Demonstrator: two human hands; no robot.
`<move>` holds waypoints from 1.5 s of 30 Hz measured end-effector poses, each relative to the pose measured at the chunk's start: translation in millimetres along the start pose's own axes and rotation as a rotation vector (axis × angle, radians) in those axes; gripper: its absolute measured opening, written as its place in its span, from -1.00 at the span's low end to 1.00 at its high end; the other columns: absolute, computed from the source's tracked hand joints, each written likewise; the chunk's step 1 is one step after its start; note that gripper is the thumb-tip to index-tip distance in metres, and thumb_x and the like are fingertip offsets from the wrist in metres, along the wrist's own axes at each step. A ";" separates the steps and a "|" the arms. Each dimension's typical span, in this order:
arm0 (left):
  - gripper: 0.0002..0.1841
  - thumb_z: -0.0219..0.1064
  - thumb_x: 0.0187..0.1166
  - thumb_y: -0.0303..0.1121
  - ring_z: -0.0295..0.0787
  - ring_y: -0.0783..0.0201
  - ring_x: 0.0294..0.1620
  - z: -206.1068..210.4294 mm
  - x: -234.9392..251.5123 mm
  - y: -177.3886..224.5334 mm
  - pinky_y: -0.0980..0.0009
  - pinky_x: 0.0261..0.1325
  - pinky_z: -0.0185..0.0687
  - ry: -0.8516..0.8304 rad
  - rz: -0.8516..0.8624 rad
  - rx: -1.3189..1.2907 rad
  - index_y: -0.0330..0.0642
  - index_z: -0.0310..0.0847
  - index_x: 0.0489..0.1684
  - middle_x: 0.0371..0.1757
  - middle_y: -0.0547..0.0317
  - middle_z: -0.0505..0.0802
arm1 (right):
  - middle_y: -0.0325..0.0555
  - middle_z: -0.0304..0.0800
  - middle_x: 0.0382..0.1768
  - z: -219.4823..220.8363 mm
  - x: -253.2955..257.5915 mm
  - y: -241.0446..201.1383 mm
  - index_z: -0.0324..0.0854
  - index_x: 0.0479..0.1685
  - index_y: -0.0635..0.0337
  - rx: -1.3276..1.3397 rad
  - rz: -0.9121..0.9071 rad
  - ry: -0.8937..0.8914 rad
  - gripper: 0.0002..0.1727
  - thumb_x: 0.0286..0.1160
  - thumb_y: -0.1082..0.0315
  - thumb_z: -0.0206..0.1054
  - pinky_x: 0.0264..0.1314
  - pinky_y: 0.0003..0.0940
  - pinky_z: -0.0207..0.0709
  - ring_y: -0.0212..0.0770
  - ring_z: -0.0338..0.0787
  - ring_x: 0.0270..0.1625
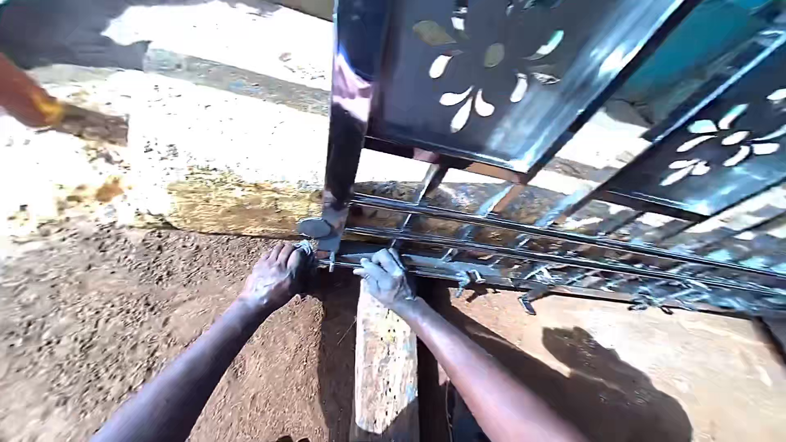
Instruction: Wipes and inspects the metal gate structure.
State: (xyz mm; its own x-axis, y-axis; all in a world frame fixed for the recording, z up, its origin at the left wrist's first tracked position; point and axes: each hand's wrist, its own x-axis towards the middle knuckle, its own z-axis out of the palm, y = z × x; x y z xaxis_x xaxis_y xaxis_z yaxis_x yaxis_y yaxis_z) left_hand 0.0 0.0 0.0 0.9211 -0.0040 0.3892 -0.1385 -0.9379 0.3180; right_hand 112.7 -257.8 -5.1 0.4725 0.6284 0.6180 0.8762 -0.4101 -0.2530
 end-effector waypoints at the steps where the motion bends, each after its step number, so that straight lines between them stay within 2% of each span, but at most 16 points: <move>1: -0.64 0.53 0.36 -0.39 0.84 -0.32 0.12 -3.6 -5.5 -7.4 -0.21 0.18 0.73 -0.017 -0.023 -0.032 -0.45 0.69 0.04 0.02 -0.34 0.85 | -0.04 0.77 -0.31 2.9 -0.5 0.4 0.92 -0.18 0.14 -0.014 -0.018 0.013 -0.70 0.56 0.13 0.37 0.01 -0.20 0.72 -0.06 0.78 -0.14; 5: -0.67 0.51 0.32 -0.29 0.87 -0.19 0.05 -12.4 -1.1 -21.9 -0.12 0.19 0.74 0.017 0.032 -0.111 -0.38 0.74 -0.10 -0.09 -0.20 0.88 | 0.03 0.72 -0.25 9.4 -0.9 -1.4 0.89 -0.22 0.20 -0.012 -0.002 0.077 -0.69 0.54 0.13 0.40 0.05 -0.23 0.68 -0.05 0.74 -0.10; 9: -0.75 0.42 0.42 -0.26 0.85 -0.12 0.10 -13.0 21.0 0.5 -0.10 0.18 0.67 -0.122 0.070 -0.066 -0.28 0.77 -0.16 -0.08 -0.11 0.90 | 0.04 0.77 -0.26 7.6 -0.9 -8.2 0.90 -0.24 0.22 -0.027 0.037 0.055 -0.71 0.49 0.16 0.42 0.01 -0.15 0.67 0.02 0.75 -0.11; 15: -0.61 0.24 0.67 -0.10 0.87 -0.13 0.09 -0.7 23.4 35.3 -0.08 0.25 0.66 -0.081 -0.214 -0.007 -0.31 0.75 -0.24 -0.13 -0.14 0.90 | -0.01 0.74 -0.34 12.1 4.0 -7.5 0.86 -0.38 0.21 -0.118 0.018 0.062 -0.60 0.56 0.05 0.36 0.00 -0.13 0.62 0.03 0.73 -0.13; 18: -0.43 0.03 0.81 0.07 0.88 -0.17 0.04 -11.4 38.6 36.4 -0.13 0.18 0.66 -0.301 -0.328 0.004 -0.29 0.75 -0.20 -0.19 -0.18 0.90 | -0.01 0.74 -0.32 9.8 4.0 -5.4 0.86 -0.37 0.21 -0.121 -0.002 0.032 -0.58 0.60 0.02 0.34 -0.01 -0.15 0.64 0.02 0.73 -0.12; 20: -0.43 -0.05 0.84 0.08 0.87 -0.23 0.00 -23.5 47.2 28.2 -0.22 0.07 0.66 -0.505 -0.326 -0.051 -0.25 0.71 -0.09 -0.20 -0.21 0.88 | -0.01 0.75 -0.29 8.8 2.2 -2.5 0.87 -0.32 0.20 -0.127 -0.027 0.023 -0.57 0.62 0.01 0.32 -0.01 -0.16 0.65 0.02 0.74 -0.10; 22: -0.50 0.01 0.83 0.03 0.85 -0.19 -0.13 -29.3 50.6 10.6 -0.22 -0.03 0.66 -0.563 -0.268 -0.193 -0.24 0.68 -0.13 -0.31 -0.15 0.84 | -0.01 0.76 -0.29 8.9 2.5 -0.8 0.87 -0.27 0.19 -0.121 -0.043 0.023 -0.59 0.63 0.02 0.31 0.02 -0.18 0.65 0.01 0.74 -0.10; 25: -0.64 0.13 0.83 -0.17 0.79 0.11 -0.30 -26.9 38.2 -18.1 0.00 -0.06 0.70 -0.413 -0.305 -0.589 -0.29 0.71 -0.13 -0.38 0.00 0.80 | -0.04 0.75 -0.29 10.2 0.9 0.4 0.87 -0.20 0.14 -0.091 -0.043 0.037 -0.62 0.66 0.04 0.29 0.02 -0.20 0.63 -0.03 0.73 -0.12; 27: -0.69 0.12 0.84 -0.27 0.78 0.28 -0.36 -32.9 18.3 -27.7 0.19 -0.11 0.74 -0.286 -0.509 -0.799 -0.31 0.73 -0.06 -0.38 0.07 0.82 | -0.05 0.74 -0.29 11.8 1.2 0.5 0.86 -0.20 0.11 -0.093 -0.048 0.050 -0.65 0.66 0.05 0.29 0.01 -0.21 0.63 -0.03 0.73 -0.13; 31: -0.60 0.02 0.90 -0.19 0.73 0.25 -0.56 -8.1 -35.5 -24.8 0.28 -0.43 0.72 0.050 -0.992 -1.119 -0.30 0.66 -0.17 -0.50 0.04 0.79 | -0.07 0.74 -0.30 14.3 2.2 -2.7 0.87 -0.22 0.09 -0.114 -0.051 0.070 -0.69 0.63 0.11 0.28 -0.02 -0.19 0.66 -0.03 0.74 -0.13; 35: -0.64 -0.01 0.89 -0.28 0.85 0.20 -0.14 26.0 -31.8 48.5 0.17 0.05 0.80 0.190 -0.890 -1.524 -0.29 0.72 0.11 -0.13 -0.01 0.88 | -0.03 0.74 -0.29 12.9 -0.8 -3.2 0.88 -0.23 0.10 -0.111 -0.052 0.074 -0.73 0.57 0.16 0.33 -0.03 -0.17 0.64 -0.01 0.73 -0.13; 36: -0.69 0.08 0.86 -0.29 0.85 0.19 -0.16 32.6 -22.0 67.1 0.17 0.03 0.81 0.216 -0.913 -1.530 -0.30 0.71 0.12 -0.14 -0.02 0.88 | -0.03 0.74 -0.29 11.5 -0.3 -3.6 0.89 -0.22 0.10 -0.104 -0.047 0.063 -0.73 0.58 0.16 0.33 -0.01 -0.16 0.65 -0.01 0.73 -0.12; 38: -0.76 0.27 0.76 -0.30 0.85 0.19 -0.40 42.0 -4.3 92.5 0.24 -0.27 0.82 0.285 -1.017 -1.480 -0.32 0.73 0.03 -0.32 -0.03 0.88 | -0.04 0.74 -0.30 12.2 1.0 -5.2 0.89 -0.24 0.10 -0.096 -0.033 0.069 -0.72 0.59 0.16 0.31 -0.01 -0.17 0.65 -0.01 0.73 -0.12; 40: -0.78 0.29 0.74 -0.32 0.81 0.22 -0.49 46.2 1.9 105.2 0.27 -0.37 0.79 0.350 -1.072 -1.482 -0.34 0.73 -0.05 -0.42 -0.02 0.86 | -0.03 0.74 -0.32 13.2 0.7 -8.8 0.88 -0.29 0.11 -0.103 -0.015 0.075 -0.69 0.58 0.16 0.28 -0.02 -0.15 0.62 0.00 0.72 -0.14; 43: -0.67 0.15 0.83 -0.24 0.87 0.16 -0.29 46.9 6.7 112.8 0.20 -0.08 0.83 0.384 -1.072 -1.648 -0.37 0.70 -0.02 -0.30 -0.06 0.88 | -0.03 0.73 -0.32 13.3 3.6 -10.8 0.88 -0.33 0.10 -0.125 -0.014 0.075 -0.70 0.58 0.19 0.26 0.01 -0.16 0.63 0.00 0.73 -0.13; 45: -0.60 0.09 0.85 -0.16 0.87 0.14 -0.23 38.6 11.0 116.0 0.19 -0.04 0.83 0.381 -1.173 -1.861 -0.38 0.67 0.02 -0.24 -0.08 0.88 | -0.01 0.74 -0.30 11.3 2.0 -14.0 0.88 -0.33 0.12 -0.130 -0.005 0.053 -0.72 0.55 0.22 0.27 0.00 -0.15 0.63 0.03 0.72 -0.12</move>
State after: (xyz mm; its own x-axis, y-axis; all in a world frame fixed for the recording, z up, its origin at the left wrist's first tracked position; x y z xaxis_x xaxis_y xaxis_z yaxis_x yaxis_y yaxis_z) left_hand 8.1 -122.2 7.8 0.7647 0.4041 -0.5019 -0.0434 0.8095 0.5856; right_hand 102.4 -243.3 -8.7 0.4596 0.5961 0.6583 0.8572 -0.4918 -0.1532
